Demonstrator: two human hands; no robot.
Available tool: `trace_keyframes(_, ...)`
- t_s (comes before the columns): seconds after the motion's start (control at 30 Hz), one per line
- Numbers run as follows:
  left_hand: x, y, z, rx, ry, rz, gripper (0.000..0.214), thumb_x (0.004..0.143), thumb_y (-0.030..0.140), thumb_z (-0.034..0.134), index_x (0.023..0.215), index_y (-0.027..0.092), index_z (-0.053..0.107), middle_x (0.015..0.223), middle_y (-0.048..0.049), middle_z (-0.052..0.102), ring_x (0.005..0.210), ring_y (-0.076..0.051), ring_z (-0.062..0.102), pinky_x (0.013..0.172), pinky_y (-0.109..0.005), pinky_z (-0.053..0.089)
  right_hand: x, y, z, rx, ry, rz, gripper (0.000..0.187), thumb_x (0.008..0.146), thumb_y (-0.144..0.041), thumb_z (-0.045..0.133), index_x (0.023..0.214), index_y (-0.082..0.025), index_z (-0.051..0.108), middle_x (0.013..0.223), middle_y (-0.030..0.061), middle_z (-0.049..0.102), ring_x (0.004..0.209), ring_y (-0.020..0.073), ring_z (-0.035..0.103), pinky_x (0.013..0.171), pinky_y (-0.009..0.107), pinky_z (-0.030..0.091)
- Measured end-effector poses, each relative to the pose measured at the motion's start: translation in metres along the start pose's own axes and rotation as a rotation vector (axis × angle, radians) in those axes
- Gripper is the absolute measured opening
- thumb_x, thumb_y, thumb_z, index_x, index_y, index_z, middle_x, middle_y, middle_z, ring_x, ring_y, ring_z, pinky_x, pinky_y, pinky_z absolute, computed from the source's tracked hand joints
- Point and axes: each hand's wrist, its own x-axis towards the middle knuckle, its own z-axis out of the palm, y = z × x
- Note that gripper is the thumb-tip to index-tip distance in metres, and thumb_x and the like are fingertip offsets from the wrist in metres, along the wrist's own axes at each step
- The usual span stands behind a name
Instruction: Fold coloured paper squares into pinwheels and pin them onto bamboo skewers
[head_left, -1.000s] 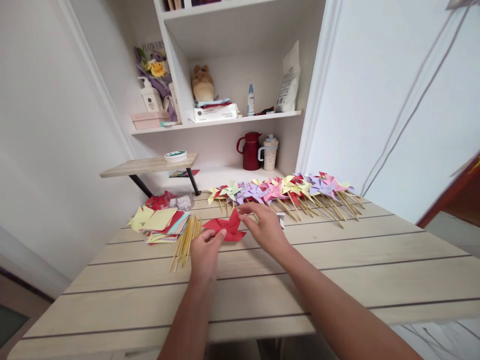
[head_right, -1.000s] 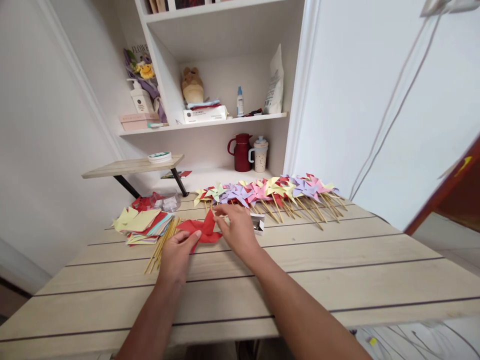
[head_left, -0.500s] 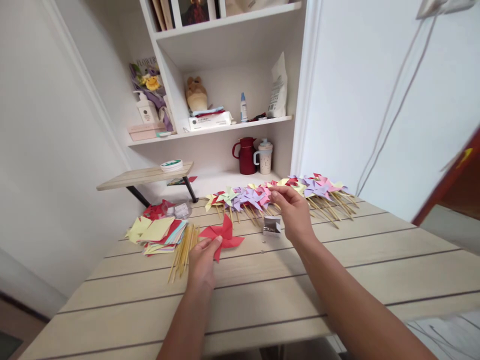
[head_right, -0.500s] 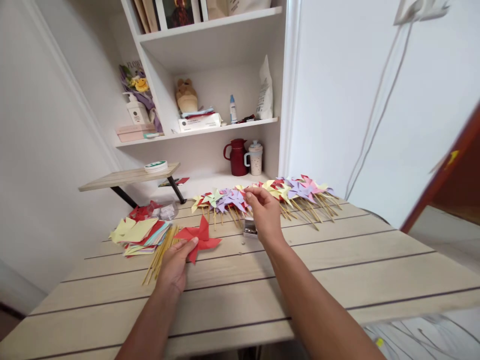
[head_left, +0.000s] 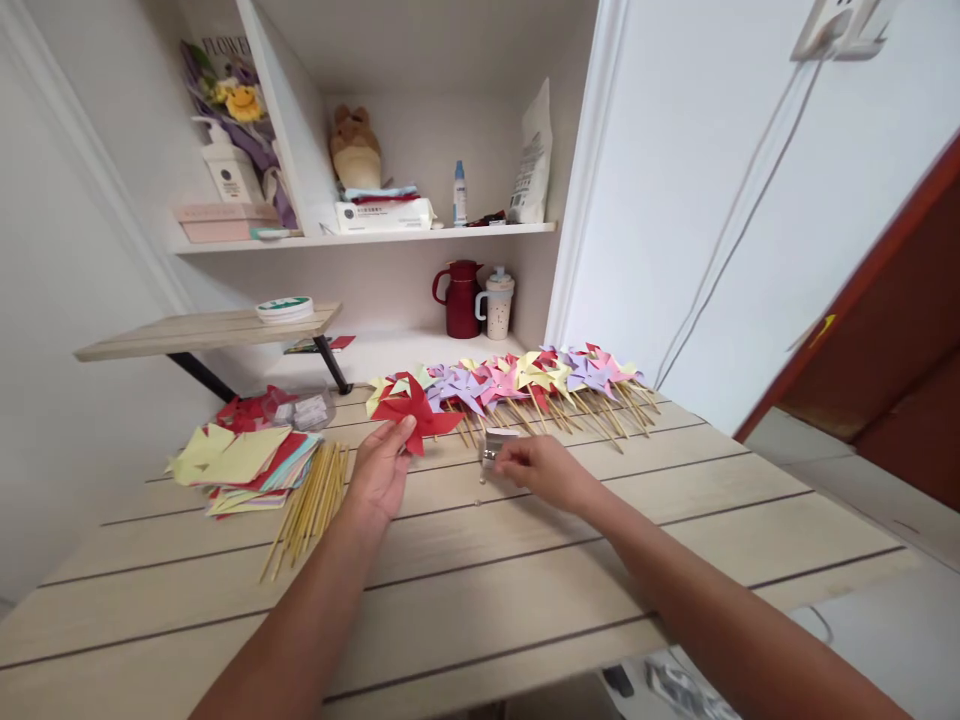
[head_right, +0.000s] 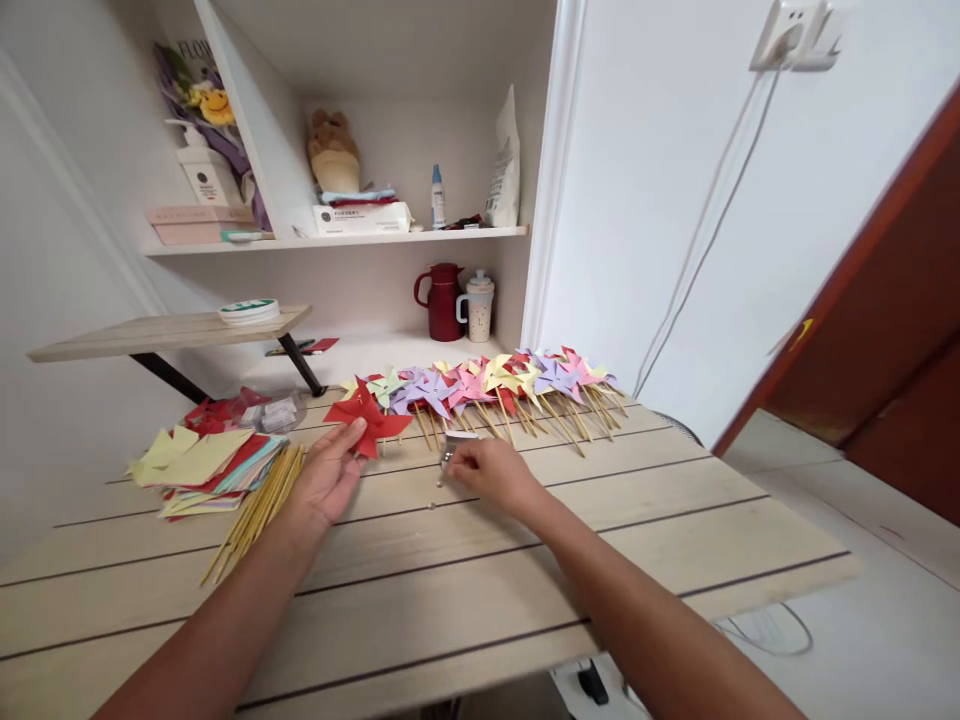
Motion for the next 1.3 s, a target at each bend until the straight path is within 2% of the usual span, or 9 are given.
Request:
trace_keyframes(0.1,0.006,-0.009,-0.013,-0.012,0.042,-0.046,0.025,0.057,0.015,0.089,0.075,0.013,0.072,0.076,-0.0031,0.074,0.068,-0.011,0.066,0.063,-0.021,0.052,-0.004,-0.001,0.013,-0.140,-0.050,-0.021,0.018,0.079,-0.014,0.055,0.071,-0.022,0.070,0.070,-0.0010,0.070,0.062,0.0152,0.058,0.057,0.025,0.034)
trace_keyframes(0.23,0.010,-0.013,-0.025,-0.035,0.115,-0.071,0.019,0.061,0.010,0.085,0.075,0.013,0.072,0.079,-0.0035,0.075,0.073,-0.011,0.067,0.068,-0.020,0.053,-0.003,0.003,0.019,-0.241,0.000,-0.002,0.017,0.081,-0.013,0.058,0.073,-0.023,0.069,0.080,0.0007,0.074,0.072,0.0179,0.063,0.061,0.025,0.037)
trace_keyframes(0.47,0.012,-0.020,-0.021,0.009,0.142,-0.064,0.025,0.054,0.015,0.089,0.069,0.013,0.070,0.070,-0.0011,0.071,0.067,-0.010,0.064,0.067,-0.020,0.050,-0.006,0.001,0.030,0.117,-0.067,-0.023,0.011,0.081,-0.016,0.064,0.088,-0.020,0.071,0.078,0.0009,0.070,0.069,0.0155,0.063,0.063,0.025,0.046)
trace_keyframes(0.63,0.012,-0.028,-0.021,0.107,0.118,-0.030,0.031,0.050,0.027,0.091,0.064,0.014,0.067,0.064,0.0012,0.066,0.061,-0.009,0.059,0.063,-0.022,0.044,-0.005,-0.003,0.037,0.035,-0.085,-0.046,0.011,0.084,-0.017,0.063,0.079,-0.020,0.072,0.079,0.0017,0.071,0.073,0.0167,0.063,0.069,0.027,0.046)
trace_keyframes(0.77,0.013,-0.031,-0.023,0.138,0.104,-0.030,0.032,0.051,0.032,0.090,0.064,0.015,0.067,0.063,0.0019,0.064,0.060,-0.009,0.055,0.061,-0.022,0.041,0.002,-0.003,0.034,0.013,-0.135,-0.046,0.016,0.083,-0.013,0.059,0.075,-0.020,0.071,0.077,0.0007,0.070,0.070,0.0158,0.062,0.067,0.027,0.044)
trace_keyframes(0.93,0.012,-0.030,-0.023,0.163,0.107,-0.040,0.034,0.052,0.036,0.090,0.061,0.015,0.065,0.060,0.0026,0.061,0.059,-0.009,0.053,0.061,-0.022,0.039,0.009,-0.007,0.021,0.086,-0.452,-0.023,0.019,0.077,-0.006,0.058,0.072,-0.019,0.071,0.074,-0.0008,0.070,0.067,0.0137,0.060,0.062,0.023,0.042)
trace_keyframes(1.0,0.012,-0.030,-0.022,0.172,0.107,-0.046,0.034,0.052,0.036,0.090,0.061,0.015,0.064,0.060,0.0030,0.060,0.059,-0.010,0.053,0.061,-0.023,0.039,0.012,-0.011,0.018,0.029,-0.515,-0.028,0.017,0.076,-0.007,0.061,0.072,-0.019,0.072,0.074,-0.0015,0.070,0.065,0.0126,0.058,0.059,0.022,0.039)
trace_keyframes(1.17,0.012,-0.031,-0.023,0.157,0.110,-0.045,0.031,0.053,0.034,0.090,0.065,0.016,0.067,0.064,0.0024,0.064,0.061,-0.010,0.055,0.064,-0.023,0.041,0.020,-0.016,0.020,-0.151,-0.498,-0.024,0.017,0.078,-0.024,0.072,0.063,-0.019,0.066,0.061,-0.0046,0.060,0.056,0.0101,0.047,0.053,0.022,0.029)
trace_keyframes(1.3,0.012,-0.031,-0.024,0.153,0.101,-0.044,0.029,0.054,0.033,0.089,0.065,0.016,0.068,0.066,0.0014,0.065,0.062,-0.011,0.054,0.066,-0.024,0.042,0.020,-0.007,0.021,-0.028,-0.473,0.022,0.013,0.082,-0.025,0.066,0.071,-0.021,0.069,0.061,-0.0047,0.060,0.056,0.0106,0.048,0.052,0.021,0.031)
